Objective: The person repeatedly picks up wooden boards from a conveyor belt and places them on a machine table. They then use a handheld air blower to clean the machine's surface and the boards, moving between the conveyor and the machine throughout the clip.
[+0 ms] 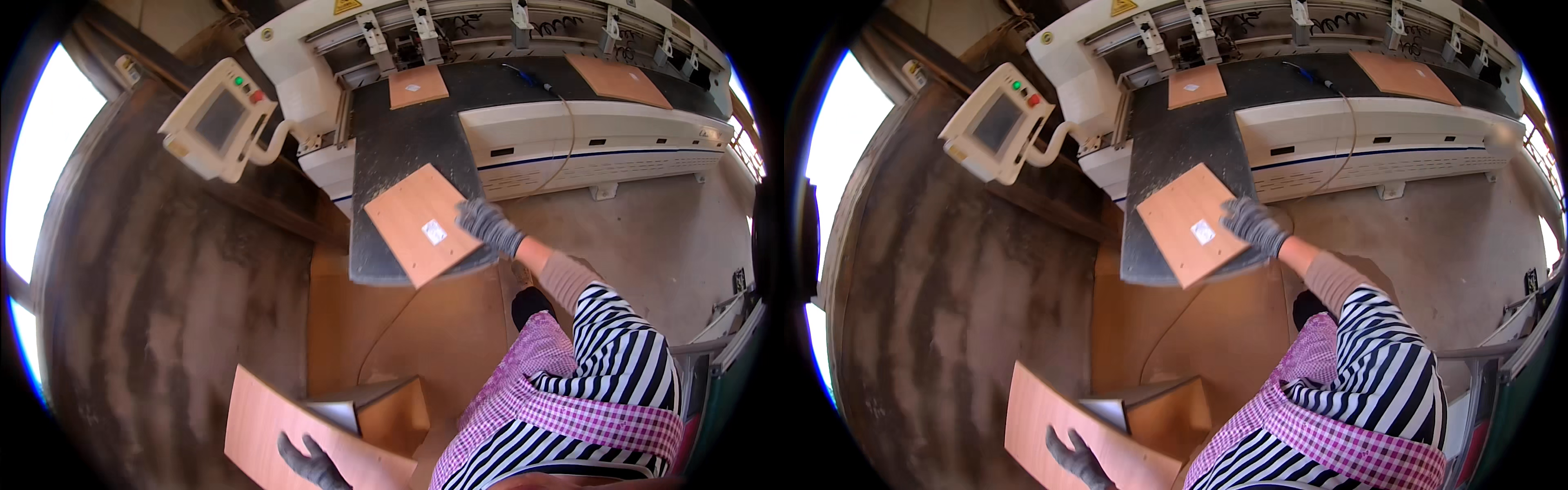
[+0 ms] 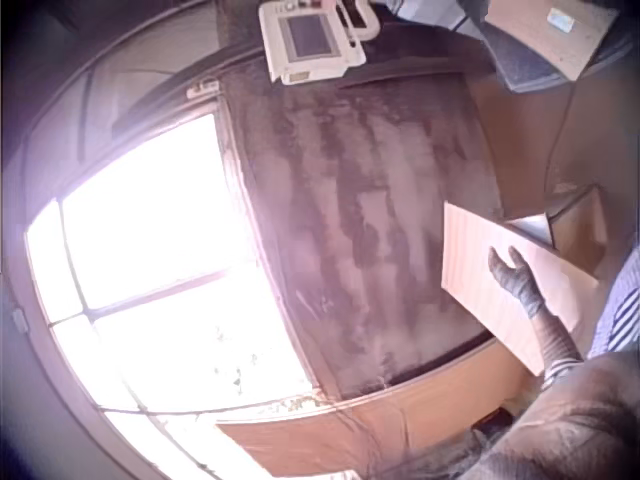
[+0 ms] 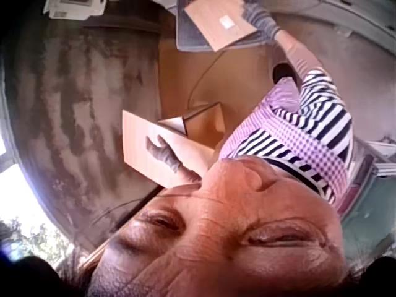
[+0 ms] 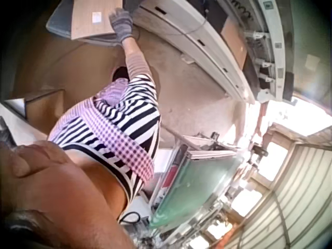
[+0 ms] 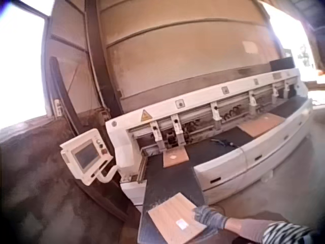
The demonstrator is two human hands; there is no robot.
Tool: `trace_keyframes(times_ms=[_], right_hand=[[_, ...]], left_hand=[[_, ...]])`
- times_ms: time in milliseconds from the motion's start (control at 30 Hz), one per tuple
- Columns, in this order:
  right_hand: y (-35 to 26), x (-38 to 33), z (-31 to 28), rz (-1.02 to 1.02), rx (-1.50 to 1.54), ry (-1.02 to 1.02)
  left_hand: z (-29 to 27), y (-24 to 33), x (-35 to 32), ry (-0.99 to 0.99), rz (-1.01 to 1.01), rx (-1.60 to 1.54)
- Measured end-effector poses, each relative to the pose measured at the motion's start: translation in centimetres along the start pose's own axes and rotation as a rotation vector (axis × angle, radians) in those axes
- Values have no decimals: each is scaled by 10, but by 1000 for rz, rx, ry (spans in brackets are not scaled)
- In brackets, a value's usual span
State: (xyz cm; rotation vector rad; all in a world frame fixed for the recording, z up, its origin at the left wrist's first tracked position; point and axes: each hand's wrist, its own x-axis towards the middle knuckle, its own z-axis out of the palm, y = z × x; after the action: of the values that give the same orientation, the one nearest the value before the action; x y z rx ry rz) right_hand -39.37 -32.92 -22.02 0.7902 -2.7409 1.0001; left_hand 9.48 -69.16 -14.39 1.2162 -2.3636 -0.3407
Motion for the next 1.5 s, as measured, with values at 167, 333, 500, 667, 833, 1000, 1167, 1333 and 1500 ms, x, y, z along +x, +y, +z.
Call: trace_keyframes(times_ms=[167,333,500,667,833,1000,1167,1333,1500], right_hand=[[230,233,-59,207,-15,269],[363,399,-37,423,136,228],[393,448,-44,389,103,179],[405,497,-62,469,150,-74],[416,518,-57,505,249,-73],[367,463,-20,360,321,14],[345,403,-4,-75,408,-309],[375,443,-81,-200,-181,-459],[382,478,-56,-193,-333,-476]], left_hand=[[242,339,163,-276,246,-875],[520,621,306,-505,166,-894],[642,760,386,-512,221,-566],[708,836,418,-636,29,-585],[754,793,432,-393,229,-342],[725,829,425,-597,258,-393],[684,883,407,-458,586,10],[647,829,326,-332,517,24],[575,755,206,-405,314,26]])
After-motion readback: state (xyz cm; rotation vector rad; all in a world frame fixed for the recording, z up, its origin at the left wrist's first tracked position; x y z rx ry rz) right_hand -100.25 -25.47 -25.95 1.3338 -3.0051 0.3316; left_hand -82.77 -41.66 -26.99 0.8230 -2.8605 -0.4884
